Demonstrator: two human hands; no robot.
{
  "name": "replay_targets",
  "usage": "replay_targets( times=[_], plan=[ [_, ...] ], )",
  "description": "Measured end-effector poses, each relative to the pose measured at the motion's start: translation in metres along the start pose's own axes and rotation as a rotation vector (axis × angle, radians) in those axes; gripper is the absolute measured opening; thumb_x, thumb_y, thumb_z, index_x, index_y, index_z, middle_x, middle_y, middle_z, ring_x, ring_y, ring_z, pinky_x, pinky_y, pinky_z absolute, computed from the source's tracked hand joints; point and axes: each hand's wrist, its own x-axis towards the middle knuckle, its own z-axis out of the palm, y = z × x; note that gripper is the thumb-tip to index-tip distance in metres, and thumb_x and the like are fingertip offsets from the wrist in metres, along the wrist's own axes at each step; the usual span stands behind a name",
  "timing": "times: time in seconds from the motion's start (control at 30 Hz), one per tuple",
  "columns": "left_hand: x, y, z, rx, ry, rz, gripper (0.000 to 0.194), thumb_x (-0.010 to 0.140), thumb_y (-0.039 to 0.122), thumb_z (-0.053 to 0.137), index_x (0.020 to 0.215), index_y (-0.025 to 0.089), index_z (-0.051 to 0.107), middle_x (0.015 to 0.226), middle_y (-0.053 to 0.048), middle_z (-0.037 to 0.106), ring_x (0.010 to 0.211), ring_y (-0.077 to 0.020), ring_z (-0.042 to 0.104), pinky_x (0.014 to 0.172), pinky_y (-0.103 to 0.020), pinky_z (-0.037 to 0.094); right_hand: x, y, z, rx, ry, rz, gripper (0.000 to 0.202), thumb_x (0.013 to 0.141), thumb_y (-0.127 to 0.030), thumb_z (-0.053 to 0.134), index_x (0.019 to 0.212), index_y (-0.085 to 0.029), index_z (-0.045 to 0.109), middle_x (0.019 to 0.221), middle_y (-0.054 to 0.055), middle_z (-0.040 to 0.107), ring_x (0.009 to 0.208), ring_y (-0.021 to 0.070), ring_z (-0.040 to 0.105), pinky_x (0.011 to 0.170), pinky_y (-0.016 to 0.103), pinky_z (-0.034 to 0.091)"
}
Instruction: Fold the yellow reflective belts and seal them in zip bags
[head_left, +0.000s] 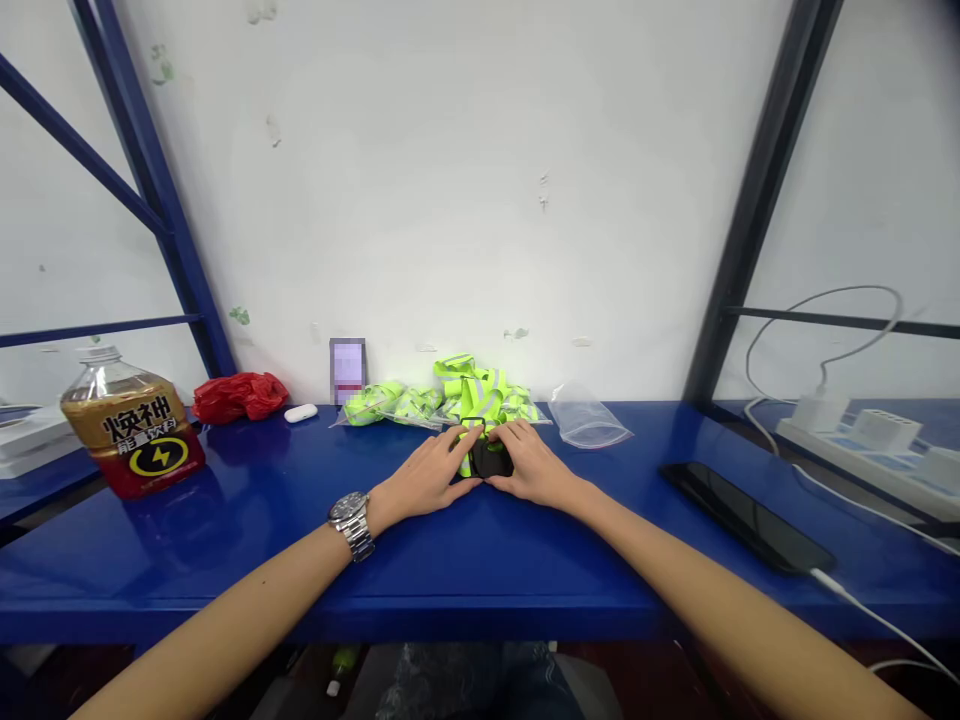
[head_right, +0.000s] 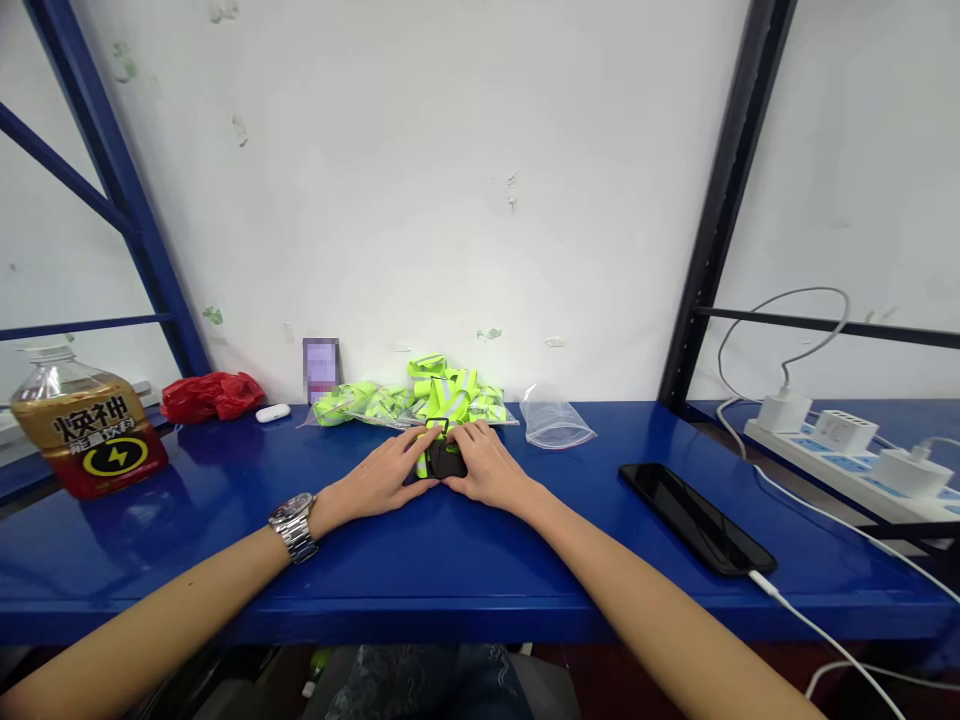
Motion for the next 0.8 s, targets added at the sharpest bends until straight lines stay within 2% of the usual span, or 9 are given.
replay_targets(
  times=[0.13, 0.27, 0.43, 0.57, 0.67, 0.8],
  plan=[
    [0.001, -0.006, 0.003, -0.002, 0.008, 0.007, 0.065, 0.090, 0.042, 0.050, 0.143, 0.017, 0.023, 0.132, -0.018, 0.046, 0.116, -0.0300, 0.051, 0.094, -0.045, 0.046, -0.002, -0.005, -0.010, 0.034, -0.004, -0.018, 0.038, 0.072, -0.023, 0.066, 0.103, -0.018, 0.045, 0.102, 0.011, 0.055, 0.096, 0.0254, 0.049, 0.084, 0.041, 0.046],
    [0.003, -0.005, 0.001, -0.051, 0.069, -0.026, 0.061, 0.088, 0.036, 0.053, 0.140, 0.017, 0.027, 0.124, -0.016, 0.051, 0.112, -0.0295, 0.053, 0.093, -0.045, 0.047, -0.002, -0.007, -0.016, -0.051, 0.033, -0.117, 0.029, 0.072, -0.019, 0.062, 0.098, -0.019, 0.050, 0.107, 0.012, 0.055, 0.104, 0.0268, 0.048, 0.092, 0.045, 0.044],
    [0.003, -0.001, -0.002, -0.134, 0.139, -0.048, 0.061, 0.089, 0.036, 0.053, 0.140, 0.017, 0.026, 0.124, -0.015, 0.050, 0.114, -0.0276, 0.052, 0.096, -0.043, 0.046, -0.003, -0.008, -0.013, -0.156, 0.127, -0.131, 0.036, 0.074, -0.018, 0.057, 0.110, -0.016, 0.052, 0.122, 0.017, 0.049, 0.117, 0.0307, 0.044, 0.098, 0.050, 0.040],
    [0.003, 0.002, -0.004, -0.108, 0.149, -0.011, 0.061, 0.089, 0.036, 0.053, 0.140, 0.017, 0.024, 0.126, -0.016, 0.049, 0.114, -0.0287, 0.051, 0.096, -0.045, 0.045, -0.002, -0.009, -0.009, -0.190, 0.151, -0.104, 0.031, 0.071, -0.020, 0.060, 0.102, -0.017, 0.059, 0.128, 0.017, 0.046, 0.122, 0.0337, 0.040, 0.099, 0.054, 0.038],
    [0.003, 0.004, -0.005, -0.079, 0.137, 0.014, 0.061, 0.090, 0.035, 0.052, 0.141, 0.017, 0.023, 0.126, -0.017, 0.050, 0.112, -0.0292, 0.051, 0.094, -0.045, 0.045, -0.001, -0.011, -0.008, -0.178, 0.149, -0.083, 0.026, 0.069, -0.021, 0.062, 0.095, -0.019, 0.063, 0.126, 0.016, 0.049, 0.120, 0.0344, 0.041, 0.096, 0.056, 0.038],
    [0.003, 0.005, -0.007, -0.043, 0.136, 0.039, 0.060, 0.090, 0.035, 0.051, 0.140, 0.015, 0.024, 0.127, -0.017, 0.050, 0.112, -0.0297, 0.051, 0.094, -0.045, 0.044, -0.002, -0.014, -0.009, -0.156, 0.131, -0.087, 0.017, 0.070, -0.017, 0.061, 0.085, -0.020, 0.065, 0.112, 0.012, 0.056, 0.114, 0.0317, 0.044, 0.094, 0.051, 0.038]
  ],
)
